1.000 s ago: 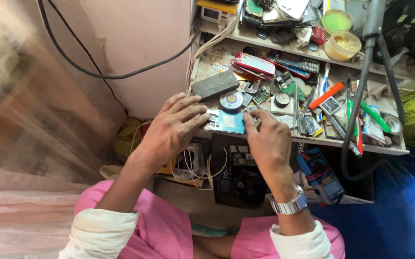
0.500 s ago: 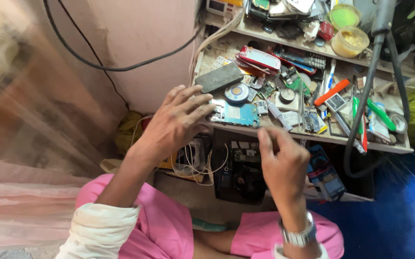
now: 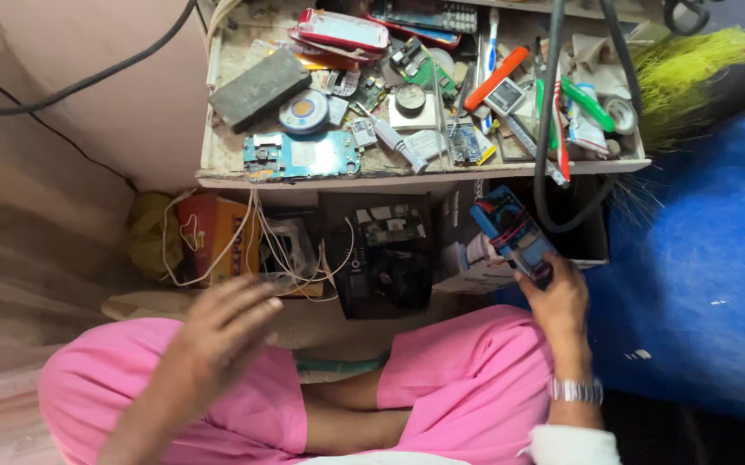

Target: The person sits on the floor and inspects a small blue circuit board, then uses a multimeter to test its voltage. They place the board on a cluttered shelf, pick up a white smartphone, and use a small orange tool to work on the phone's edge.

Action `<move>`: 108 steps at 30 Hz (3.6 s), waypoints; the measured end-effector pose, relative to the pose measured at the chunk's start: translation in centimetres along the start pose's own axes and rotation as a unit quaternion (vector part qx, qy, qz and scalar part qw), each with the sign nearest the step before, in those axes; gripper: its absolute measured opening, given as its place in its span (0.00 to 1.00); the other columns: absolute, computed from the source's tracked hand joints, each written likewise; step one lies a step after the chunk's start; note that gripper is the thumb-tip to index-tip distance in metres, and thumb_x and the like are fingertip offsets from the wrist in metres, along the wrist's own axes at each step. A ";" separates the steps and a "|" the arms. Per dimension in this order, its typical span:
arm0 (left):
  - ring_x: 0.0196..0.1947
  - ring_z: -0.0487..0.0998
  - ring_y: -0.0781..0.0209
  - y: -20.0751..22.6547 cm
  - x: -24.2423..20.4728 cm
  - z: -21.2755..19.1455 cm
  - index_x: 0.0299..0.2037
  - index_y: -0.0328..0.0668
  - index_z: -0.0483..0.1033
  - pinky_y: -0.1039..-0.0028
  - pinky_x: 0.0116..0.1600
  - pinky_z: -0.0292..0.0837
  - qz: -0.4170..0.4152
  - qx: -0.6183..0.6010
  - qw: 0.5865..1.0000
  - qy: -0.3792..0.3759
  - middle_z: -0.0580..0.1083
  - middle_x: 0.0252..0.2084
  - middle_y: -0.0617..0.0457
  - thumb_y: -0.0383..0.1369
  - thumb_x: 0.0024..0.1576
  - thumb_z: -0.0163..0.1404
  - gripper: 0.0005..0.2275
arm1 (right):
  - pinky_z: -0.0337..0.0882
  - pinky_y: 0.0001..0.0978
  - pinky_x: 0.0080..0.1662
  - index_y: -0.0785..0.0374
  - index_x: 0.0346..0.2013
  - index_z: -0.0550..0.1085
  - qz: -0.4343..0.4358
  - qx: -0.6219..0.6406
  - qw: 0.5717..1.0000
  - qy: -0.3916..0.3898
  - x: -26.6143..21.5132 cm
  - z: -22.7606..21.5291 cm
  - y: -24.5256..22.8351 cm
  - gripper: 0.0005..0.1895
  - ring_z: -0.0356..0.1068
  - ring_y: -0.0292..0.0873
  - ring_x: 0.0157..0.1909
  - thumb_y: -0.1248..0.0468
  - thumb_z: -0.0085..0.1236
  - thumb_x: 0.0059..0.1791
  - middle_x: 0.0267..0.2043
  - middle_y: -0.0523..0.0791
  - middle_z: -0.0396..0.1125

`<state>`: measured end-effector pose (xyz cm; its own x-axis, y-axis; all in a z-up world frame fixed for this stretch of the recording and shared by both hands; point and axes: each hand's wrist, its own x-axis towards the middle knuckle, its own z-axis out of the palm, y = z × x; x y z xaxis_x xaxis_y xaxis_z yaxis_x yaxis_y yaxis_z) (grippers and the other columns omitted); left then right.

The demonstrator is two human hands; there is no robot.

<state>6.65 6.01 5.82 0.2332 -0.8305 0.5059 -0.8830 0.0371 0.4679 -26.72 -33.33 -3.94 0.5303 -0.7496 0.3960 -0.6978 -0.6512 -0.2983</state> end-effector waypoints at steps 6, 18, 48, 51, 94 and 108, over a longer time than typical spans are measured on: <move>0.59 0.73 0.43 2.0 -3.7 4.8 0.54 0.38 0.76 0.56 0.60 0.67 -0.009 -0.062 0.995 -0.074 0.75 0.56 0.46 0.30 0.50 0.60 0.19 | 0.68 0.53 0.56 0.71 0.66 0.61 0.003 -0.027 0.993 -0.114 4.7 4.4 3.7 0.58 0.67 0.66 0.57 0.46 0.78 0.31 0.58 0.63 0.66; 0.53 0.81 0.57 4.5 -5.6 6.1 0.57 0.42 0.77 0.67 0.60 0.74 -0.344 -0.369 0.859 -0.090 0.80 0.57 0.52 0.36 0.56 0.57 0.19 | 0.65 0.53 0.60 0.71 0.64 0.62 -0.122 0.035 0.986 -0.113 -7.6 -10.2 -11.2 0.53 0.63 0.61 0.62 0.52 0.73 0.30 0.59 0.59 0.63; 0.41 0.76 0.65 6.5 -5.2 -2.6 0.59 0.34 0.75 0.76 0.42 0.72 -0.347 -0.631 0.693 0.016 0.76 0.44 0.50 0.40 0.54 0.63 0.25 | 0.66 0.32 0.62 0.67 0.70 0.60 0.152 0.717 0.359 -0.578 -11.1 -1.4 -21.1 0.35 0.65 0.39 0.63 0.53 0.54 0.52 0.64 0.46 0.66; 0.44 0.78 0.66 7.7 -4.5 -1.9 0.59 0.35 0.72 0.77 0.47 0.75 -0.321 -0.647 0.665 0.190 0.76 0.48 0.50 0.41 0.56 0.63 0.25 | 0.69 0.33 0.58 0.64 0.67 0.60 0.272 0.727 0.282 -0.564 -12.6 0.2 -23.2 0.37 0.68 0.40 0.59 0.45 0.51 0.50 0.59 0.45 0.69; 0.59 0.78 0.52 3.9 -14.5 -5.4 0.60 0.36 0.70 0.56 0.68 0.70 -0.255 -0.655 0.478 0.527 0.74 0.61 0.45 0.41 0.71 0.49 0.16 | 0.73 0.31 0.56 0.57 0.49 0.81 -0.268 0.208 0.690 -0.640 -11.2 -6.9 -18.4 0.15 0.77 0.39 0.52 0.60 0.65 0.47 0.50 0.42 0.79; 0.51 0.75 0.58 10.8 -9.2 5.0 0.62 0.41 0.69 0.68 0.52 0.72 -0.483 -0.556 0.625 0.259 0.75 0.52 0.48 0.44 0.64 0.44 0.21 | 0.68 0.33 0.62 0.69 0.61 0.68 0.172 0.670 0.628 -0.357 -10.1 -4.4 -26.7 0.30 0.70 0.39 0.59 0.53 0.58 0.51 0.59 0.47 0.71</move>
<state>-7.09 11.26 2.60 0.7939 -0.4827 -0.3698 0.5333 0.2606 0.8048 -15.53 -7.84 3.81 0.8737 -0.4229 -0.2406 -0.0533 0.4085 -0.9112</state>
